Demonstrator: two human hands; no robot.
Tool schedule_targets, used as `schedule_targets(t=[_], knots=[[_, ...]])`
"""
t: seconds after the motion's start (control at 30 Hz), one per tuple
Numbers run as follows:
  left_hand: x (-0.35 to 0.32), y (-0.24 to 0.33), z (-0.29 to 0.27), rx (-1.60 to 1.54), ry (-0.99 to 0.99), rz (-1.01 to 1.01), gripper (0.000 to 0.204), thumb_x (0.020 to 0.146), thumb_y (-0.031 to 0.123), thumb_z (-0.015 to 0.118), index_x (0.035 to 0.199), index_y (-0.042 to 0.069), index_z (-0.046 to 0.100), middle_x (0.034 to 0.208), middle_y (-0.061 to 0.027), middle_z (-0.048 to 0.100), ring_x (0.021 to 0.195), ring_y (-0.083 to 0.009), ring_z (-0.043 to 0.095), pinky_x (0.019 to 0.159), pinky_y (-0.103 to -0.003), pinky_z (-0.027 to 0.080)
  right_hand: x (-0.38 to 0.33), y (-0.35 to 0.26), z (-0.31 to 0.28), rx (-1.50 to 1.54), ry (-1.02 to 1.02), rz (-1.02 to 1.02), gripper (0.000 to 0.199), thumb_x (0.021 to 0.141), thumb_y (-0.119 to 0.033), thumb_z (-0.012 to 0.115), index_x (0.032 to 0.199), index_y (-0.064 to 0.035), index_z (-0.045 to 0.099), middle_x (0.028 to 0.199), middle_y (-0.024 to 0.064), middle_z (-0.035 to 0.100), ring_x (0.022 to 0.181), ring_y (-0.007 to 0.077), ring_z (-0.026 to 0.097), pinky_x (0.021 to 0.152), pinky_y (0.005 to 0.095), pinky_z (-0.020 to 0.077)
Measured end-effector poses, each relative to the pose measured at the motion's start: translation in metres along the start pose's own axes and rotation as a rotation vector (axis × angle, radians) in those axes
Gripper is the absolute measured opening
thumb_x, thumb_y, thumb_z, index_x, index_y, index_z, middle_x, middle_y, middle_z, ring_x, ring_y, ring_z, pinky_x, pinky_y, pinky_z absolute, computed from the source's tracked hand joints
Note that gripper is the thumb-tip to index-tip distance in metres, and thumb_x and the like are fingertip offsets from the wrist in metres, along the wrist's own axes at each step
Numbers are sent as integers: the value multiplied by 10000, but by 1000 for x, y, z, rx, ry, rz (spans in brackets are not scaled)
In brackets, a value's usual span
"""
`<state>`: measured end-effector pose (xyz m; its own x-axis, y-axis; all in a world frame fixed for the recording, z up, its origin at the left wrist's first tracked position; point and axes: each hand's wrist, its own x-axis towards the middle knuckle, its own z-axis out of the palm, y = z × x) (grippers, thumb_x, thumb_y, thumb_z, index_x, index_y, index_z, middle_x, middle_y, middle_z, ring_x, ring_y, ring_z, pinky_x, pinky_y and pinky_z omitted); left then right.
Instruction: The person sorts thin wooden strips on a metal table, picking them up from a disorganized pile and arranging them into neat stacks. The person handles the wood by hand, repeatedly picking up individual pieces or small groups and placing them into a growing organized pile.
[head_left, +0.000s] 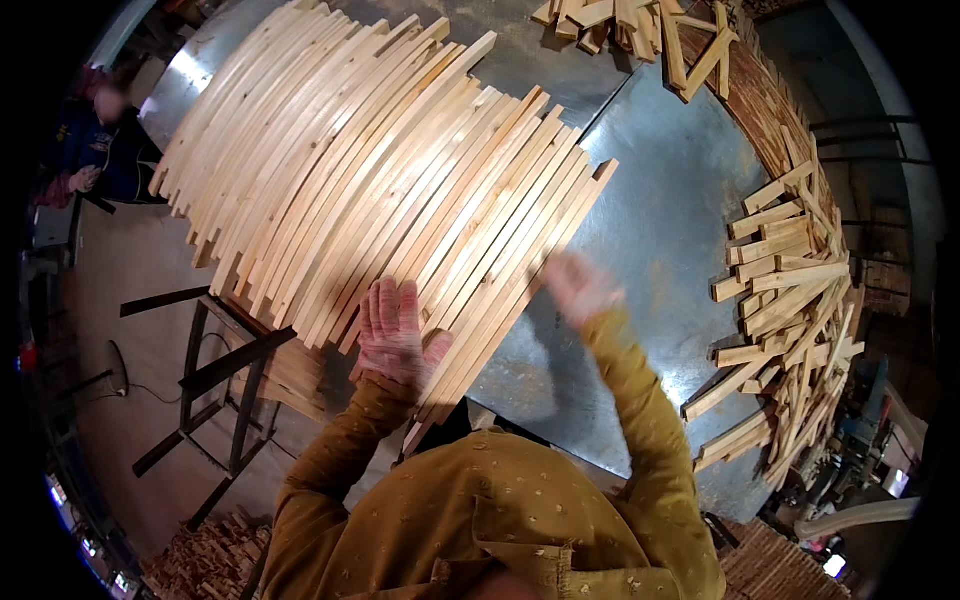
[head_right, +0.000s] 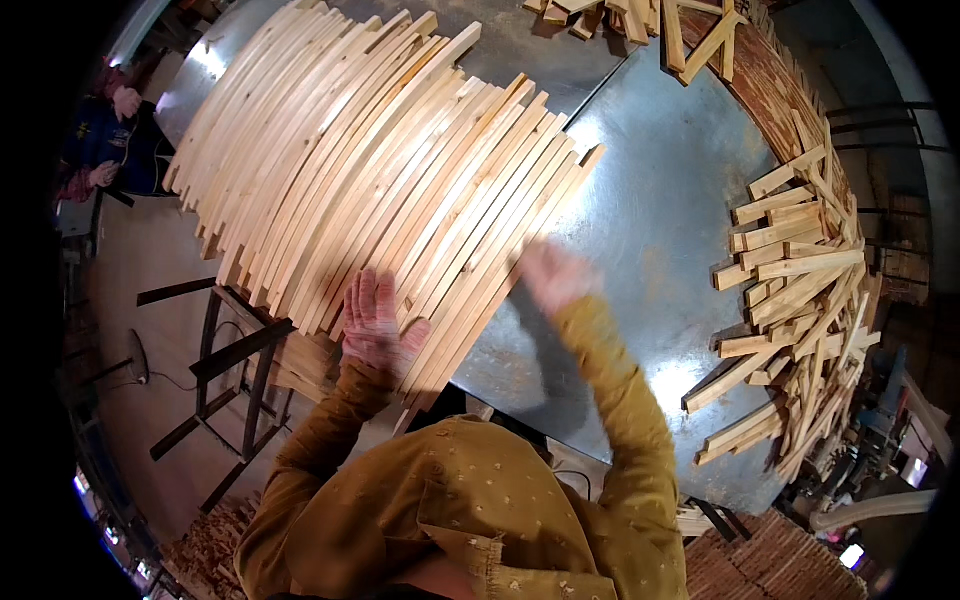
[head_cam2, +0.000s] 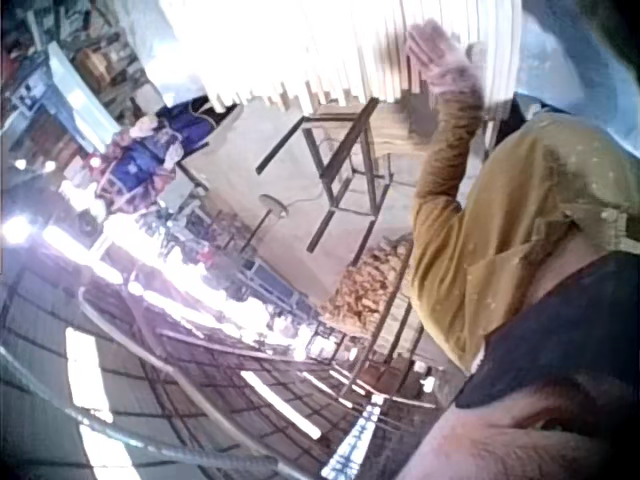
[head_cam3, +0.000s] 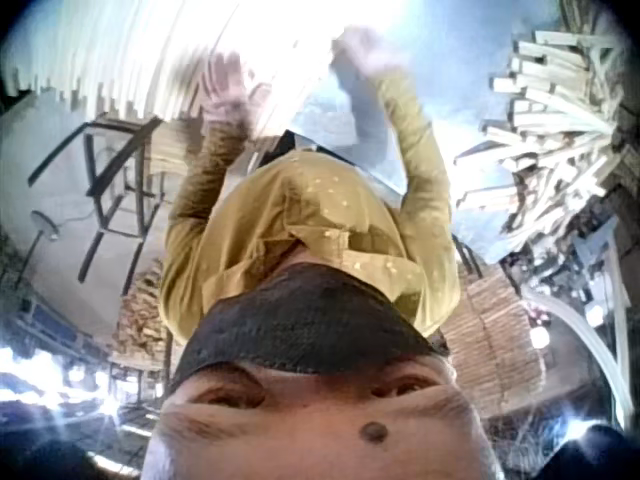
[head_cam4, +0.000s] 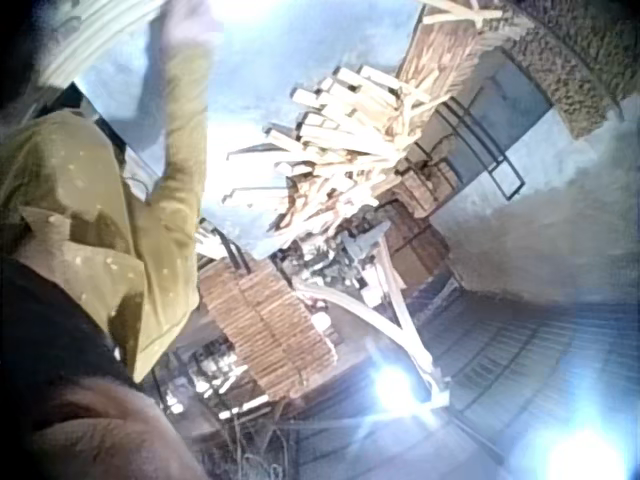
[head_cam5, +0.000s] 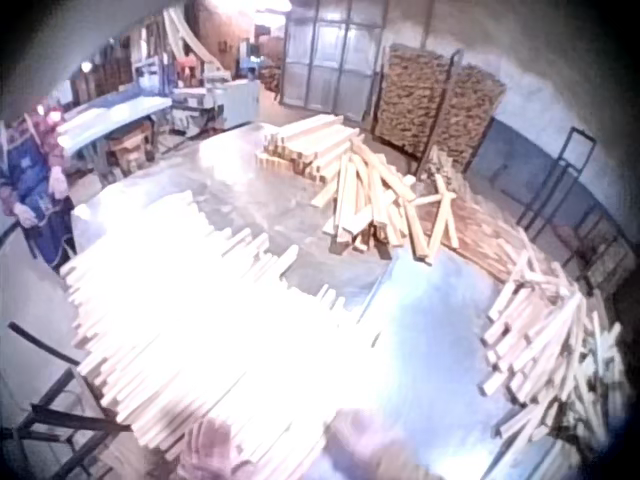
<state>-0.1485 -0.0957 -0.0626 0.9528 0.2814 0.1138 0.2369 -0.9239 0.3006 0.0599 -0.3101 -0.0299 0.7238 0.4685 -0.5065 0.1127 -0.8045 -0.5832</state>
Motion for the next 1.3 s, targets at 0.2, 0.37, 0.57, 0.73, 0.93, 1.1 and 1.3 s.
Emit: schedule_targets(t=[0.2,0.37,0.57,0.73,0.93,1.1,1.3], knots=[[51,17,3,25,-112,-228,855,685,436,784,1293,-18,390,1256,-207,442,1218,-386,411,1059,-530,332,231,-32,-90,-249,587,-292,504,948,-406,454,1362,-127,525,1333,186,571,1213,371,545,1028,391,438],[42,8,13,-155,105,-280,883,656,261,830,1354,-19,367,1328,-229,448,1244,-457,427,1060,-561,352,294,-43,-73,-29,358,-308,476,954,-385,511,1357,-135,552,1253,121,646,1173,265,597,1005,331,442],[52,-23,26,-55,105,-345,555,800,201,741,1298,89,524,1168,-163,608,1093,-362,584,896,-438,509,235,-98,-86,385,-23,-625,505,938,-437,567,1352,-148,568,1230,80,668,1161,229,599,1016,306,418],[85,-25,-42,-224,123,-138,262,864,140,679,1104,70,601,925,-124,611,797,-311,616,717,-379,530,263,-18,-96,-137,434,-333,620,894,-534,473,1395,-170,515,1353,103,586,1267,331,521,1076,365,381],[132,-85,-21,348,173,-54,401,780,289,775,1107,134,604,1175,-139,574,1021,-339,583,841,-427,490,280,20,-69,-123,344,-324,569,905,-458,522,1362,-119,543,1310,145,611,1233,318,561,1039,368,425],[120,-92,-19,357,65,-403,697,836,490,664,1404,167,422,1492,-146,323,1314,-352,342,1071,-496,331,304,29,-73,-154,332,-352,625,894,-462,588,1371,-62,532,1345,144,590,1253,290,552,1056,346,411],[-69,-49,8,-410,863,-798,616,839,391,721,1300,29,531,1262,-158,553,1072,-315,590,936,-443,480,308,46,-72,-14,330,-323,642,920,-497,550,1411,-87,493,1364,141,574,1266,288,542,1076,347,389]])
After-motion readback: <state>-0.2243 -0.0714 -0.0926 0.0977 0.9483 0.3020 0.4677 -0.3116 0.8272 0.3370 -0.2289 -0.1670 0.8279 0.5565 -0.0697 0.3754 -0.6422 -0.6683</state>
